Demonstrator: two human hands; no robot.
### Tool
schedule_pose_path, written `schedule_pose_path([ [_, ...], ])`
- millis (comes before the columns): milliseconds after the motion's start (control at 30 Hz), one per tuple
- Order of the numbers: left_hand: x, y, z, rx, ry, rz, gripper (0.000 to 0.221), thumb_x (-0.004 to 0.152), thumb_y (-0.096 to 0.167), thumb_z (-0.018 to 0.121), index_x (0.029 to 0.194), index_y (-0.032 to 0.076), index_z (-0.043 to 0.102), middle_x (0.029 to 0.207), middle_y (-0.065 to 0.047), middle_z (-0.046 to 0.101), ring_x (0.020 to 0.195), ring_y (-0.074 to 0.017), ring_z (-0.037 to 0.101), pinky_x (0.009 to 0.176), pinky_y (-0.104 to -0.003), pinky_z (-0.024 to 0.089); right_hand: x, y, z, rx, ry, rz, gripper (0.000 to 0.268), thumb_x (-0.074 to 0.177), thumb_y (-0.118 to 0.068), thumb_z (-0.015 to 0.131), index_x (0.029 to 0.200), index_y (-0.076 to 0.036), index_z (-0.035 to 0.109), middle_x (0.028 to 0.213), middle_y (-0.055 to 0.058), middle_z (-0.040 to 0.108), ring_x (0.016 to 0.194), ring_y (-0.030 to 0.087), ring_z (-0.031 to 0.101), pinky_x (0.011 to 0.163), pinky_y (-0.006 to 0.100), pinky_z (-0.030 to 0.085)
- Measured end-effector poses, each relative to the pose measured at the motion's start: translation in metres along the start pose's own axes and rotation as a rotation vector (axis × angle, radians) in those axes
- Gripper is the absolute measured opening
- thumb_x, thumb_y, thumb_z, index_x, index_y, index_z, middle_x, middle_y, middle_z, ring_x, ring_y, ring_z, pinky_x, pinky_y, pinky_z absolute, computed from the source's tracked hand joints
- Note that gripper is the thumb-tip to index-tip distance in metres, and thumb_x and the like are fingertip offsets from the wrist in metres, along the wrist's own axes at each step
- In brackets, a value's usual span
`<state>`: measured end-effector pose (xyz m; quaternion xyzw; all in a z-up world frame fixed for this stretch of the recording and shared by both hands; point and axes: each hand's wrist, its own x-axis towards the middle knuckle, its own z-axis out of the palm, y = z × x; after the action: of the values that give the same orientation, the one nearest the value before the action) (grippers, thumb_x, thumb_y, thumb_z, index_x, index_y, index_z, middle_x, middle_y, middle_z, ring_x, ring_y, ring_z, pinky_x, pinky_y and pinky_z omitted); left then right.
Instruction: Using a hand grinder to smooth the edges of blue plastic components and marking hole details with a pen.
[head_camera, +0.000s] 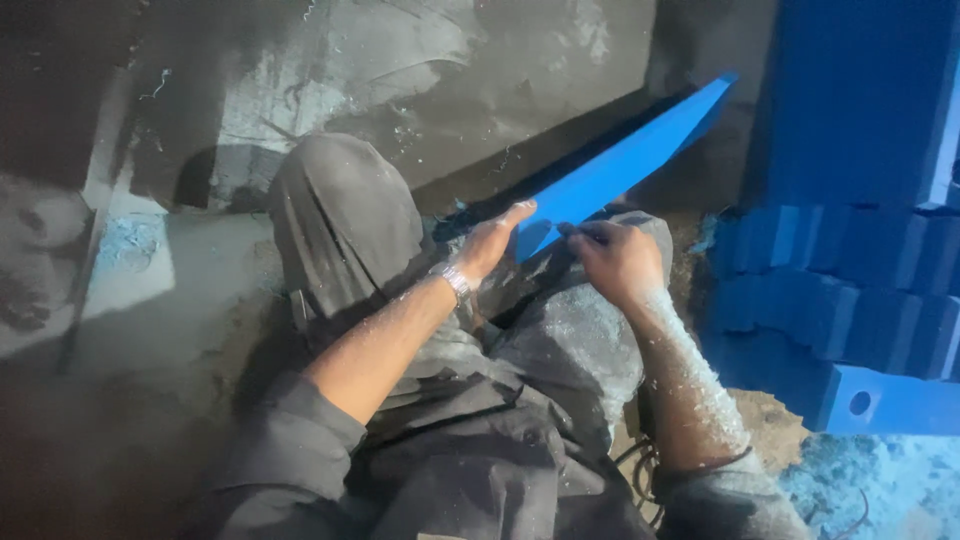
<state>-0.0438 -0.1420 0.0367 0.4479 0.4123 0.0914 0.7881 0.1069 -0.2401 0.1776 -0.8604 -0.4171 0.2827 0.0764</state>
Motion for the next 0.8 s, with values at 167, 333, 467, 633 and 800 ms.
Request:
schedule_pose_path([
  [167,0.008,0.002,-0.013,-0.006,-0.001,-0.094,0.085,0.084,0.072,0.056,0.135,0.005,0.063,0.137,-0.015,0.062,0.123,-0.0269,0.056,0.102,-0.036,0.039,0.004,0.053,0.005,0.068,-0.086,0.096,0.026,0.093,-0.032,0.069,0.102,-0.011,0.080,0.085,0.014,0.073,0.077,0.027,0.068,0.073,0.041,0.053],
  [333,0.005,0.031,-0.025,-0.204,-0.021,-0.261,0.074,0.082,0.073,0.053,0.121,0.013,0.067,0.101,-0.012,0.071,0.084,-0.0268,0.063,0.072,-0.038,0.047,0.007,0.105,0.024,0.827,-0.105,0.255,0.025,0.097,-0.029,0.063,0.101,-0.006,0.072,0.068,0.003,0.057,0.058,0.013,0.050,0.054,0.029,0.037],
  [467,0.001,0.044,-0.038,-0.001,0.032,-0.120,0.071,0.077,0.074,0.060,0.117,0.016,0.069,0.094,-0.004,0.071,0.083,-0.0199,0.064,0.076,-0.037,0.047,0.016,0.094,0.039,1.158,-0.032,0.421,0.017,0.091,-0.024,0.067,0.102,-0.013,0.063,0.069,-0.001,0.055,0.051,0.012,0.046,0.044,0.029,0.033],
  [633,-0.051,0.094,-0.044,0.637,0.132,0.416,0.059,0.070,0.060,0.079,0.114,0.022,0.077,0.104,-0.006,0.068,0.102,-0.0232,0.065,0.092,-0.040,0.051,0.048,0.085,0.068,1.620,-0.025,0.407,0.034,0.096,-0.047,0.063,0.101,-0.014,0.065,0.075,0.003,0.067,0.050,0.009,0.046,0.044,0.024,0.032],
  [800,-0.079,0.129,-0.058,1.021,0.119,0.887,0.053,0.055,0.033,0.091,0.106,0.027,0.077,0.122,-0.014,0.054,0.116,-0.0364,0.056,0.097,-0.047,0.050,0.069,0.078,0.097,1.757,0.173,0.497,0.035,0.089,-0.054,0.065,0.101,-0.021,0.066,0.069,-0.004,0.061,0.052,0.009,0.052,0.043,0.024,0.033],
])
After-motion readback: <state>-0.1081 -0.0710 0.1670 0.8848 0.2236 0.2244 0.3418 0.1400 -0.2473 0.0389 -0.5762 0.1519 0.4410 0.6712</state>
